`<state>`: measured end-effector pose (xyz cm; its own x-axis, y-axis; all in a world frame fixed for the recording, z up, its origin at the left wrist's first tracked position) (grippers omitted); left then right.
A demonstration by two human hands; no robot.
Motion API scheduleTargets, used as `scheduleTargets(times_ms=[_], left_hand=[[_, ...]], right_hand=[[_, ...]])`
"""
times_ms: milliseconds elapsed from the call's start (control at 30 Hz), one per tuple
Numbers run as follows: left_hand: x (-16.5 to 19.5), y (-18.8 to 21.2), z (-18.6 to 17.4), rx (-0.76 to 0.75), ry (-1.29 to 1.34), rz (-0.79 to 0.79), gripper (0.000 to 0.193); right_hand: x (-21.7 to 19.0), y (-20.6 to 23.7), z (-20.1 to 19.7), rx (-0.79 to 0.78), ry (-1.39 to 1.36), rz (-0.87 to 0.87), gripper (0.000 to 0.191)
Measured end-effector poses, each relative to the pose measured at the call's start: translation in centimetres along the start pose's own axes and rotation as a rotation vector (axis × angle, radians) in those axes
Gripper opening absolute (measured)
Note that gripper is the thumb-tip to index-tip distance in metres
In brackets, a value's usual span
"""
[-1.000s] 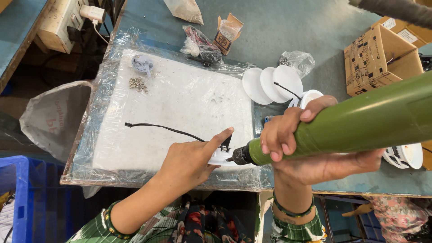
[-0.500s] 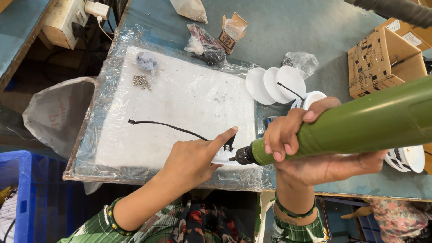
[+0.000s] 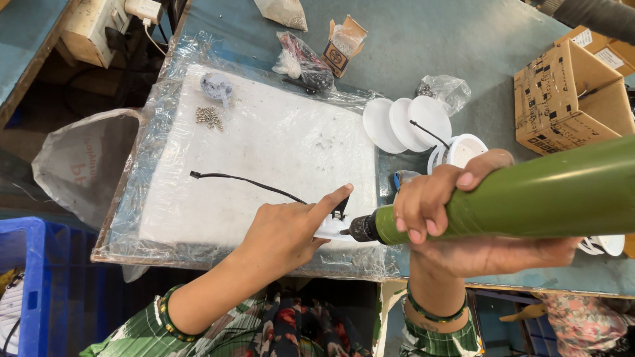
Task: The person assembles round LED panel light fixtures at a workbench. They attach black mounting clips to the back of each fixture housing, drive screws with an electric screwdriver, wipe the LED panel with a cloth, fit the diffuser cover onto the housing, and stack the finished fixtures on the table.
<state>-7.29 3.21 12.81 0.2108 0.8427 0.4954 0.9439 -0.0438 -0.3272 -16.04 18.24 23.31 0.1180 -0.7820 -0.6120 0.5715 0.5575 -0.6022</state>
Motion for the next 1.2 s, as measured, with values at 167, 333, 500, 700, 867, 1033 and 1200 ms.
scheduleTargets(times_ms=[167, 333, 500, 700, 867, 1033, 1200], left_hand=[[0.0, 0.0, 0.0, 0.002, -0.009, 0.006, 0.096], [0.1, -0.1, -0.1, -0.001, -0.005, 0.019, 0.096], [0.3, -0.3, -0.1, -0.007, 0.003, 0.039, 0.096], [0.5, -0.4, 0.0, 0.011, 0.006, 0.054, 0.094], [0.7, -0.6, 0.2, 0.029, -0.003, 0.055, 0.093], [0.3, -1.1, -0.2, 0.066, 0.023, 0.06, 0.093], [-0.2, -1.4, 0.6, -0.062, -0.035, 0.027, 0.093]], right_hand=[[-0.1, -0.3, -0.4, -0.036, 0.002, 0.009, 0.098], [0.1, -1.0, -0.2, -0.143, -0.042, 0.062, 0.092], [0.5, -1.7, 0.0, -0.265, -0.084, 0.097, 0.088], [0.6, -0.8, -0.2, -0.204, 0.019, 0.119, 0.09], [0.3, 0.8, -0.5, -0.14, 0.137, 0.041, 0.095], [0.5, 1.1, -0.3, -0.161, 0.091, 0.038, 0.095], [1.3, -0.4, 1.3, -0.195, 0.086, 0.049, 0.084]])
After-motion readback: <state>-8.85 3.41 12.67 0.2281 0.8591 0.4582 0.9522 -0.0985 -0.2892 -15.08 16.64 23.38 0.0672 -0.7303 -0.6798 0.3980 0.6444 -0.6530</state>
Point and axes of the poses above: each hand's wrist, its own y-axis away from the middle knuckle, its own z-axis out of the palm, x = y × z, the point moved 7 cm from there along -y, towards the middle knuckle, and after that the axes turned 8 degrees about -y, right-handed, at the moved point
